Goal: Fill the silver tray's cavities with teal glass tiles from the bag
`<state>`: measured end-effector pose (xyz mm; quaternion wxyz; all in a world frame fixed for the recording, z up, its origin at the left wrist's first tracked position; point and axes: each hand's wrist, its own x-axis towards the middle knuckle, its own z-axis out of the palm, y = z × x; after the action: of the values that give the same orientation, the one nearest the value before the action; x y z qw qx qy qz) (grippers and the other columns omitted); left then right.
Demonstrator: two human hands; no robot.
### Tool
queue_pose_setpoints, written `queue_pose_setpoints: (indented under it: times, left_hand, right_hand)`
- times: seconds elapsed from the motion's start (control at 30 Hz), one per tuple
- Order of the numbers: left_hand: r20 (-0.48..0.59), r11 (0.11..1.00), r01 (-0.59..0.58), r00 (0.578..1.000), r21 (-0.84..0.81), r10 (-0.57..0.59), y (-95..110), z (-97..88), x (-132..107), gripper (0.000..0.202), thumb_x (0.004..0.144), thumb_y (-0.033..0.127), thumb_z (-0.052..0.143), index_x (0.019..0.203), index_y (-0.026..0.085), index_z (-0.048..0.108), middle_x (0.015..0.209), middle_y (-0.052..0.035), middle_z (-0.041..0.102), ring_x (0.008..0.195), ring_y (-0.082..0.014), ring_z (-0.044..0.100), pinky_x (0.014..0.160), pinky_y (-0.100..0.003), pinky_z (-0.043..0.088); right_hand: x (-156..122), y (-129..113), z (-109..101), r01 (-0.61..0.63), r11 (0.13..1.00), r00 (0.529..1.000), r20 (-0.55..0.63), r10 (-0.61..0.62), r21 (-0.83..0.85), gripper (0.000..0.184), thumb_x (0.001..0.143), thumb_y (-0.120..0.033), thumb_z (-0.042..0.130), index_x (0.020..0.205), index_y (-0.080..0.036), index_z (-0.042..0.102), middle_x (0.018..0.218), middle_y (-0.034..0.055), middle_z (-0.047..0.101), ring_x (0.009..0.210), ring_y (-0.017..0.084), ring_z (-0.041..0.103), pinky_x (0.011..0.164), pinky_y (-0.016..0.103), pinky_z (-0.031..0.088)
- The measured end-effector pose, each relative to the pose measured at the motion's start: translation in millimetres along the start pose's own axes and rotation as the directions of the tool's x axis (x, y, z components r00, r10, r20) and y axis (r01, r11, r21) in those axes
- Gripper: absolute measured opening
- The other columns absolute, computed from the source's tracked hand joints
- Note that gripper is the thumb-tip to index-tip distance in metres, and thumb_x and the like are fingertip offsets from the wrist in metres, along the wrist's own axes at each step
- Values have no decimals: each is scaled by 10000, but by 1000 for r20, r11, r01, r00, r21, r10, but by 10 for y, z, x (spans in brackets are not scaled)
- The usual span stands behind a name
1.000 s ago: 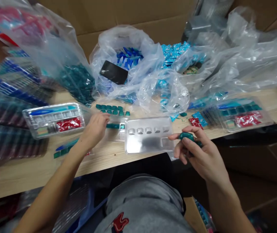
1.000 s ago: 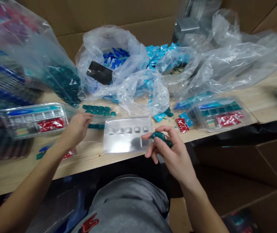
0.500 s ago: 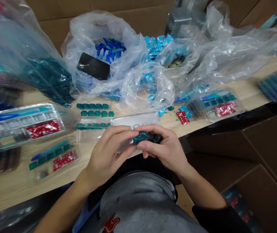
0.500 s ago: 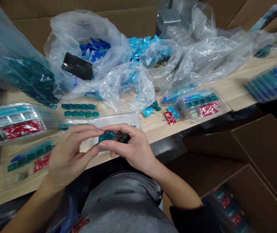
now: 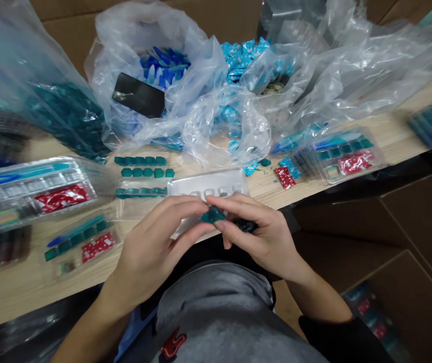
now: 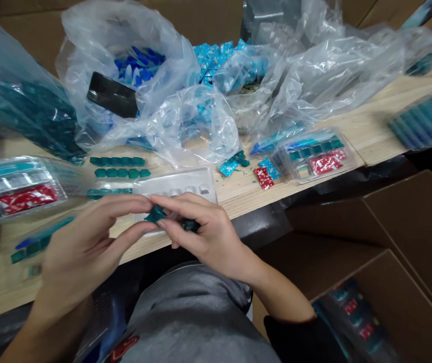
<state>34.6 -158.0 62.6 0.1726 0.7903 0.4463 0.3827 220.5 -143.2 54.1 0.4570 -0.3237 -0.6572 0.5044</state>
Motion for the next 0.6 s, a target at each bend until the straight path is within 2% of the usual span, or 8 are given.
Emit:
queue_pose_setpoints:
  times: [0.1, 0.17, 0.27, 0.33, 0.43, 0.6]
  left_hand:
    - [6, 993, -48, 999, 106, 48, 9, -14, 12, 151, 948, 148, 553, 1062, 223, 618, 977, 25, 723, 939, -94, 684, 888, -162, 519]
    - [21, 986, -92, 996, 137, 90, 3, -22, 10, 176, 956, 201, 556, 1120, 233, 612, 979, 22, 736, 898, -107, 701, 849, -179, 541]
    - [45, 987, -116, 993, 113, 112, -21, -39, -1, 220, 960, 274, 561, 1176, 249, 596, 990, 12, 745, 889, -132, 714, 829, -215, 563]
    - [64, 993, -89, 994, 78, 84, -39, -45, -6, 223, 970, 248, 534, 1184, 263, 594, 996, 12, 743, 894, -140, 719, 809, -228, 573]
    - [70, 996, -54, 996, 65, 49, -47, -16, -13, 273, 963, 180, 501, 1207, 274, 580, 1015, 10, 734, 898, -150, 718, 789, -247, 583]
    - [-30, 976, -90, 995, 197, 98, -44, 123, -62, 319, 904, 70, 511, 1181, 224, 550, 974, -14, 700, 902, -147, 684, 824, -254, 558]
  right_hand:
    - [-8, 4, 7, 10, 999, 1000, -12, -11, -45, 365, 887, -73, 603, 1207, -221, 696, 875, 6, 680, 670, 64, 594, 750, 235, 547]
    - [-9, 4, 7, -17, 1000, 1000, -13, 17, -3, 347, 887, -100, 616, 1196, -231, 703, 820, -9, 667, 647, 65, 588, 718, 234, 544]
    - [-9, 3, 4, -94, 991, 995, 20, 93, 95, 317, 890, -138, 634, 1181, -234, 714, 720, -38, 617, 585, 55, 570, 665, 218, 536]
    - [-10, 10, 10, -121, 988, 993, 22, 120, 92, 321, 892, -138, 628, 1180, -250, 716, 696, -45, 589, 586, 59, 571, 671, 222, 537]
    - [-17, 41, 41, -91, 996, 996, -10, 91, 21, 356, 892, -115, 605, 1194, -272, 708, 740, -32, 588, 618, 67, 576, 682, 229, 538]
    - [-44, 108, 119, 1, 999, 999, -33, -2, -32, 357, 891, -104, 604, 1202, -249, 702, 853, -1, 632, 592, 52, 554, 666, 216, 542]
